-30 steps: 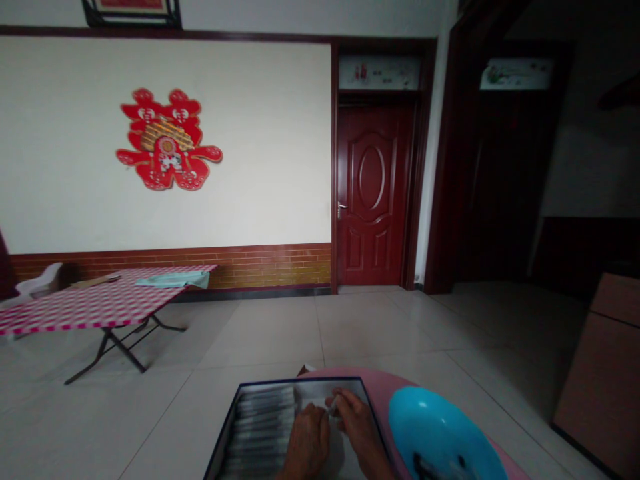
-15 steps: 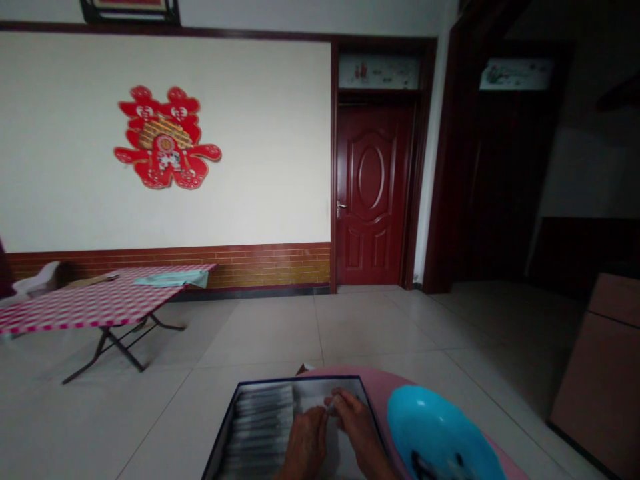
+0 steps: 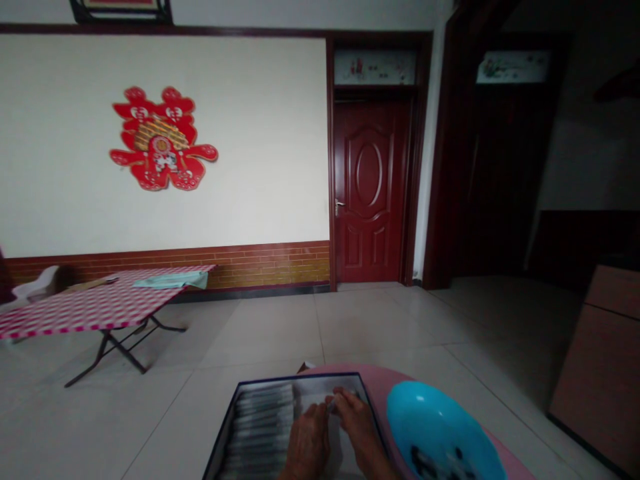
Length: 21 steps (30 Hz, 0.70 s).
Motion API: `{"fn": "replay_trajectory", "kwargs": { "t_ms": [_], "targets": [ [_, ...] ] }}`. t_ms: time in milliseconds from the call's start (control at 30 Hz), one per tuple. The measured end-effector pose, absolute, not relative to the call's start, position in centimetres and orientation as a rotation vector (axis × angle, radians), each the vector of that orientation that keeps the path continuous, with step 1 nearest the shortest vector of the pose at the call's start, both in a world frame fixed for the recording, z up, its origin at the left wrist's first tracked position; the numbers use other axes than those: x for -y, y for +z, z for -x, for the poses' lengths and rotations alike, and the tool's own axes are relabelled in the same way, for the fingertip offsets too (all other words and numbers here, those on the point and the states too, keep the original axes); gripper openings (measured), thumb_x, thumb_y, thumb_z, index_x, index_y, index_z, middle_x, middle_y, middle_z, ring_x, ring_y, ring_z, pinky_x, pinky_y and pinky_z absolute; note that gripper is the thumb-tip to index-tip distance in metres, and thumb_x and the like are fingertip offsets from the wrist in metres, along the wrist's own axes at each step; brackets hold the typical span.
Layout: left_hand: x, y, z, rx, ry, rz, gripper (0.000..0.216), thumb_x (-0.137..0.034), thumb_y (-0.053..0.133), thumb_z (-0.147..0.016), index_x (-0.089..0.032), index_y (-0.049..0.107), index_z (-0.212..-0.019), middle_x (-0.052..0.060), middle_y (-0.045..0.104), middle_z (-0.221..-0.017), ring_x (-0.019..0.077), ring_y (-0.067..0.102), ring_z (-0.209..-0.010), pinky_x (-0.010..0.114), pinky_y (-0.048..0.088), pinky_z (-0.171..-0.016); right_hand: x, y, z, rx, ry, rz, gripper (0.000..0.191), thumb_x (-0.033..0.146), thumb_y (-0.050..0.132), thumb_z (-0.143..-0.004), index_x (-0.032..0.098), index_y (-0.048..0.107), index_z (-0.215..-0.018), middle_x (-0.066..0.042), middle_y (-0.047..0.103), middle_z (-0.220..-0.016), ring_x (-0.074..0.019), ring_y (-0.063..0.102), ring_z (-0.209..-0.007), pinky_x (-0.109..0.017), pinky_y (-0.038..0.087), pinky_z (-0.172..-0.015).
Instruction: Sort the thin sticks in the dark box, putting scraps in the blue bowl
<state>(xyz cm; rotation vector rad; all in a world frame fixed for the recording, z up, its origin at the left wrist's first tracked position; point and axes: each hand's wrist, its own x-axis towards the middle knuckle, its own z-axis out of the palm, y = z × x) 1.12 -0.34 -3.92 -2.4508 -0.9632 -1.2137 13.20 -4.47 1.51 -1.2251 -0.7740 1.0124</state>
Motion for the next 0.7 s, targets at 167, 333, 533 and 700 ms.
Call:
{"fn": "replay_trajectory", "kwargs": {
  "t_ms": [167, 333, 533, 700],
  "targets": [
    [0.5, -3.3, -1.2, 1.186, -0.946, 2.705, 0.045, -0.004, 0.031, -0.085, -0.018, 0.057, -0.119, 0.010, 0.071, -0.088, 0.0213, 0.069, -0.075, 0.031, 0.057, -0.066, 4.6, 1.5, -13.2, 0.780, 1.016, 1.244, 0.038, 0.050, 0.063, -0.063, 0.020, 0.072, -0.085, -0.008, 0.075, -0.092, -0.0281, 0.068, -0.095, -0.034, 0.053, -0.079],
    [1.1, -1.5, -1.8, 1.330, -0.832, 2.760, 0.044, -0.006, 0.033, -0.086, -0.018, 0.057, -0.122, 0.012, 0.071, -0.094, 0.0217, 0.069, -0.079, 0.031, 0.054, -0.069, 4.3, 1.3, -13.7, 0.769, 1.037, 1.207, 0.042, 0.052, 0.065, -0.062, 0.019, 0.070, -0.088, -0.008, 0.075, -0.097, -0.0289, 0.068, -0.096, -0.035, 0.052, -0.080],
    [0.3, 1.2, 0.2, 1.450, -0.686, 2.828, 0.030, -0.015, 0.036, -0.091, -0.017, 0.064, -0.101, 0.010, 0.072, -0.084, 0.0231, 0.069, -0.079, 0.032, 0.052, -0.071, 3.7, 0.5, -14.1, 0.678, 1.049, 1.252, 0.061, 0.065, 0.060, -0.064, 0.021, 0.062, -0.107, -0.010, 0.074, -0.105, -0.0282, 0.069, -0.096, -0.038, 0.050, -0.080],
    [-1.2, 2.9, 7.0, 1.493, -0.669, 2.797, 0.031, -0.018, 0.037, -0.093, -0.017, 0.063, -0.108, 0.012, 0.070, -0.105, 0.0237, 0.064, -0.098, 0.037, 0.048, -0.087, 3.7, 0.4, -14.0, 0.689, 1.068, 1.279, 0.061, 0.067, 0.055, -0.070, 0.020, 0.059, -0.108, -0.013, 0.072, -0.110, -0.0270, 0.067, -0.099, -0.039, 0.047, -0.083]
  ]
}}
